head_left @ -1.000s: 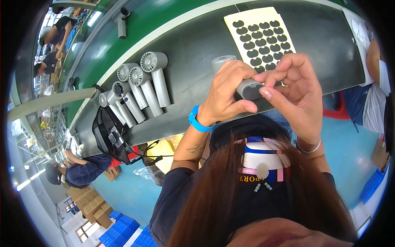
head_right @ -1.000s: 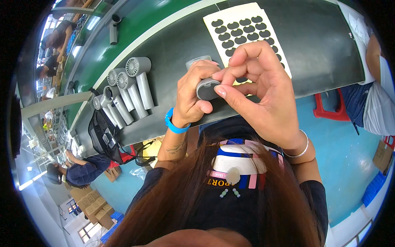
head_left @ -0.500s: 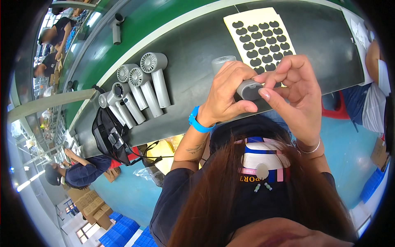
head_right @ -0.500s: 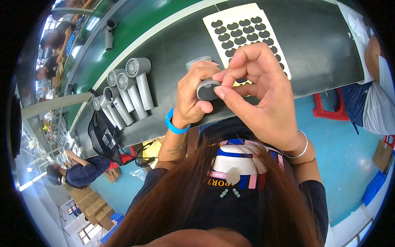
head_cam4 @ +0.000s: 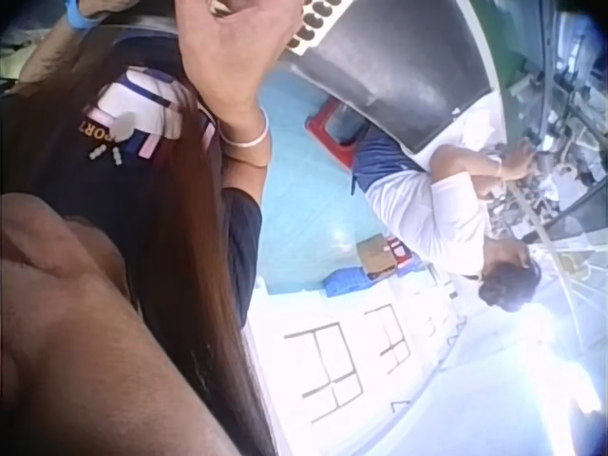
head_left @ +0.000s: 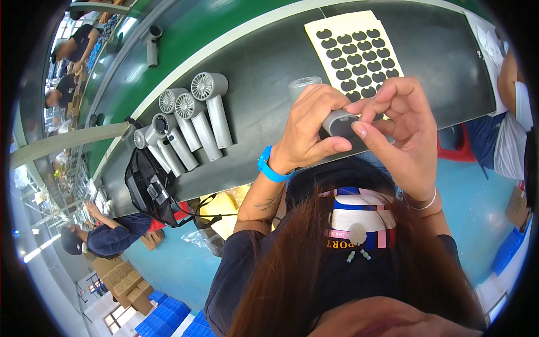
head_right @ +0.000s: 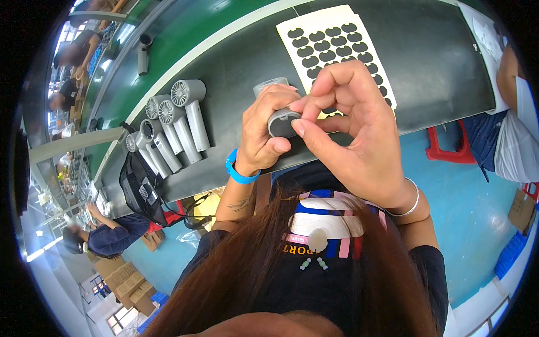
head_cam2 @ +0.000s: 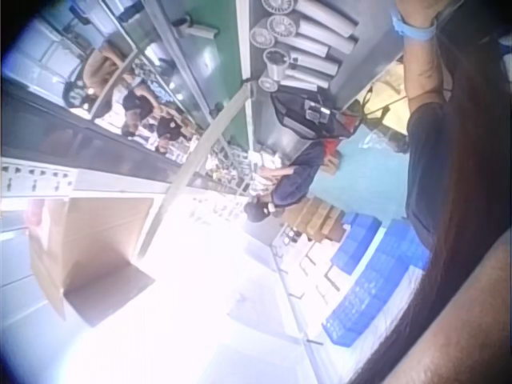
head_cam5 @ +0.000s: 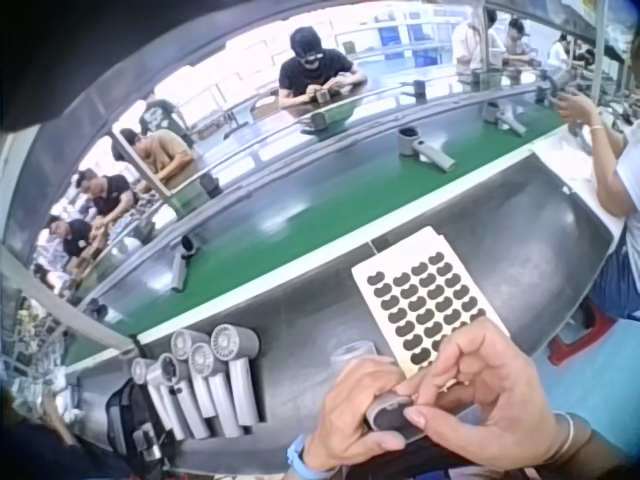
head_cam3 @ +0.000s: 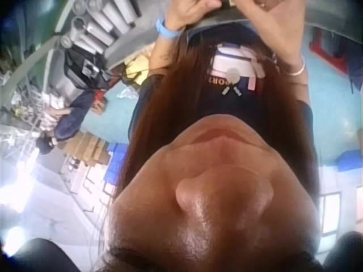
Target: Applying small circular adhesive pads to the bottom of cylindrical components on a production line.
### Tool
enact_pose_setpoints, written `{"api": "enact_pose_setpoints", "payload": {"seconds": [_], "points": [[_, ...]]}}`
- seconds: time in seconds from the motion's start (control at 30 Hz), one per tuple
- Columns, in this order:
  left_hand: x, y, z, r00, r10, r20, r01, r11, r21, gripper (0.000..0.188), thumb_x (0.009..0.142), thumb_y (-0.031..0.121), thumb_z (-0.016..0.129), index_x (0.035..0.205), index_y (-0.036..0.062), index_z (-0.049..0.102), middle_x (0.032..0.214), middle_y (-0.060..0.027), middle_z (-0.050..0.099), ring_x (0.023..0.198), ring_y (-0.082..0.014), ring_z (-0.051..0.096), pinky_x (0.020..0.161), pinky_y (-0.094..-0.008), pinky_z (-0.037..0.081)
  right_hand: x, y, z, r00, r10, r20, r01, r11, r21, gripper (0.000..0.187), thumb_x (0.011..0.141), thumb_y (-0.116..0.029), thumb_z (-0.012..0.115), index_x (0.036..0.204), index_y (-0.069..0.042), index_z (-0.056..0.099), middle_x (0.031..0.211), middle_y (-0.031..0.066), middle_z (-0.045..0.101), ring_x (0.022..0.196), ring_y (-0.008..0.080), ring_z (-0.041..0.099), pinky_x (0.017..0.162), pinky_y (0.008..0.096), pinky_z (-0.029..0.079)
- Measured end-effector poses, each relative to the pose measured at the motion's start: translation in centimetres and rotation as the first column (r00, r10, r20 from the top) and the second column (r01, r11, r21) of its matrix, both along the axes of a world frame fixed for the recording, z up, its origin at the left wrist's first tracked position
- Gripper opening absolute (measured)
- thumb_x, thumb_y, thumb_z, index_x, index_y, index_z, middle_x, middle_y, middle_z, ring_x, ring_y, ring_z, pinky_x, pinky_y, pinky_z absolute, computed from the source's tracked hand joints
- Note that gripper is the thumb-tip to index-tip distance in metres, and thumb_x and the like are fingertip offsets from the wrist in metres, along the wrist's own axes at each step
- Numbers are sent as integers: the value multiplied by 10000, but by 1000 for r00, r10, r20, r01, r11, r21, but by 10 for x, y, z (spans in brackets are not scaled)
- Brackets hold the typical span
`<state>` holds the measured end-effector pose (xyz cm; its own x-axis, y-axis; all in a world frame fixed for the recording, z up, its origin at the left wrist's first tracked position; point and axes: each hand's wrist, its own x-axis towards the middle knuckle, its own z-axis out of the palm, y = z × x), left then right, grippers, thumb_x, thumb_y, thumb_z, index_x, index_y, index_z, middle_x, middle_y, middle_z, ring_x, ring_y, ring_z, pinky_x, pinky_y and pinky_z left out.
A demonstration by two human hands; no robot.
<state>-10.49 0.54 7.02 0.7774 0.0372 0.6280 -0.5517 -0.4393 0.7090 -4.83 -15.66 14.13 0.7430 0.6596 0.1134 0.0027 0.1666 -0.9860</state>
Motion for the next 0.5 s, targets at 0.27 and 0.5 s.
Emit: {"api": "enact_pose_setpoints", "payload": {"seconds": [0.27,0.5], "points": [[-2,0,-2,1000,0,3,0,1000,4,497,801,490,627,914,11,557,841,-122,581,732,-285,541,700,-369,404,-4,-1,4,995,2,101,8,995,-99,357,794,98,600,1070,-28,412,845,65,579,923,155,610,766,256,497],[1,-4,1,999,16,34,-16,1000,-3,392,787,396,640,881,23,562,816,-104,590,716,-277,537,697,-363,401,-2,-7,-1,945,-12,326,73,982,-174,369,822,65,577,1122,-32,385,808,49,586,852,132,589,775,260,423]]}}
